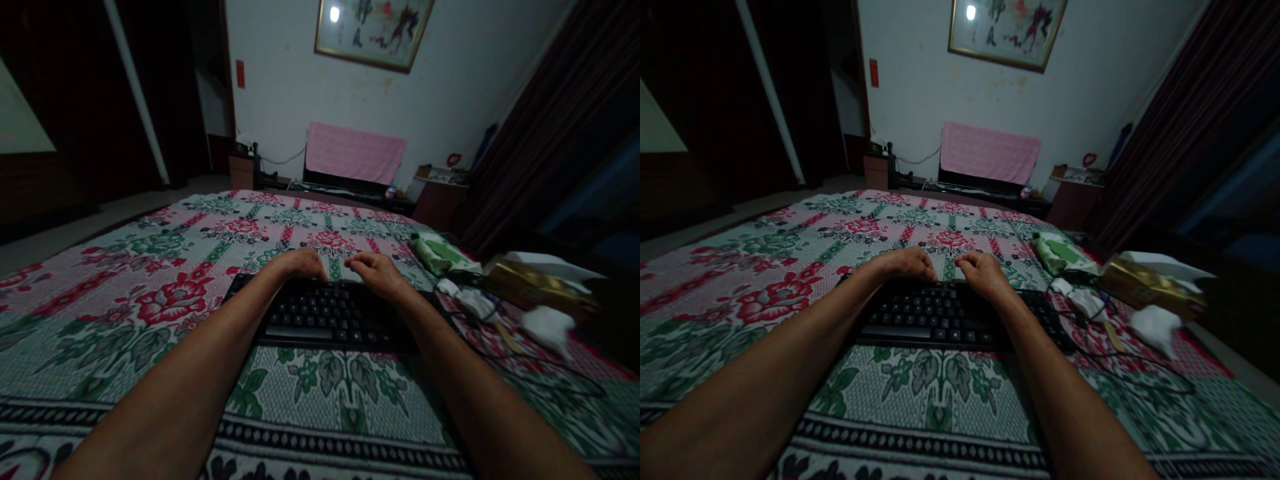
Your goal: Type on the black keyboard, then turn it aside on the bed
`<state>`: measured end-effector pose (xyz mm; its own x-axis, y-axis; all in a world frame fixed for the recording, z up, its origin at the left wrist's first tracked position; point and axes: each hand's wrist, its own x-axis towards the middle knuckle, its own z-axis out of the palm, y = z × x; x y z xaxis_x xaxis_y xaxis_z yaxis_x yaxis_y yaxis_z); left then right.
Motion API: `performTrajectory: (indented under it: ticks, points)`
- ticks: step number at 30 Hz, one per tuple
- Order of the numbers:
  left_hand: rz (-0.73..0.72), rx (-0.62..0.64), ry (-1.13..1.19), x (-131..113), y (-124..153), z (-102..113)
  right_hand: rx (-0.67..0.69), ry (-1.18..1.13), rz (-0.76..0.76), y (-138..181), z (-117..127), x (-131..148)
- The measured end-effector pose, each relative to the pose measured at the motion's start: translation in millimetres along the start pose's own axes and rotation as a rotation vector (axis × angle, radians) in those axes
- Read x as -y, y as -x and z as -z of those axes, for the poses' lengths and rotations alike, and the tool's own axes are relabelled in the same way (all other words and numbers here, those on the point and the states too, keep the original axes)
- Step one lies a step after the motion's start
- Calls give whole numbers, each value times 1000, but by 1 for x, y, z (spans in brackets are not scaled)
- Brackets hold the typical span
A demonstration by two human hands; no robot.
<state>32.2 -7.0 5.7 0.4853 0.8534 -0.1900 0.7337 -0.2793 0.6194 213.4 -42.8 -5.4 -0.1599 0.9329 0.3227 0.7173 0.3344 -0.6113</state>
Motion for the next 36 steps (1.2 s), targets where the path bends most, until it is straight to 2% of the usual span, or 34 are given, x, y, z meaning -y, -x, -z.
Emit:
performTrajectory:
  ticks: [3,8,12,16,18,20,23,26,30,33,36]
  points:
    - [20,-68,23,0,-2,0,-59,59,-22,10,13,-10]
    - [23,-197,-222,-11,7,-1,-186,206,-67,45,33,-20]
    - [59,-279,-306,-16,23,3,-324,301,-136,72,44,-28]
    - [144,-358,-344,-10,42,3,-445,398,-160,91,49,-36]
    - [218,-460,-364,-3,52,0,-490,434,-179,98,49,-38]
    - [320,-543,-368,6,62,-5,-509,461,-208,105,48,-38]
    - [409,-594,-380,18,74,-13,-490,473,-276,112,47,-39]
    - [404,-581,-389,27,81,-21,-458,451,-305,114,46,-42]
    - [387,-593,-428,29,84,-28,-451,442,-270,113,47,-48]
    - [367,-603,-430,28,87,-26,-454,451,-274,113,49,-49]
    - [413,-595,-402,32,89,-19,-440,459,-296,114,50,-47]
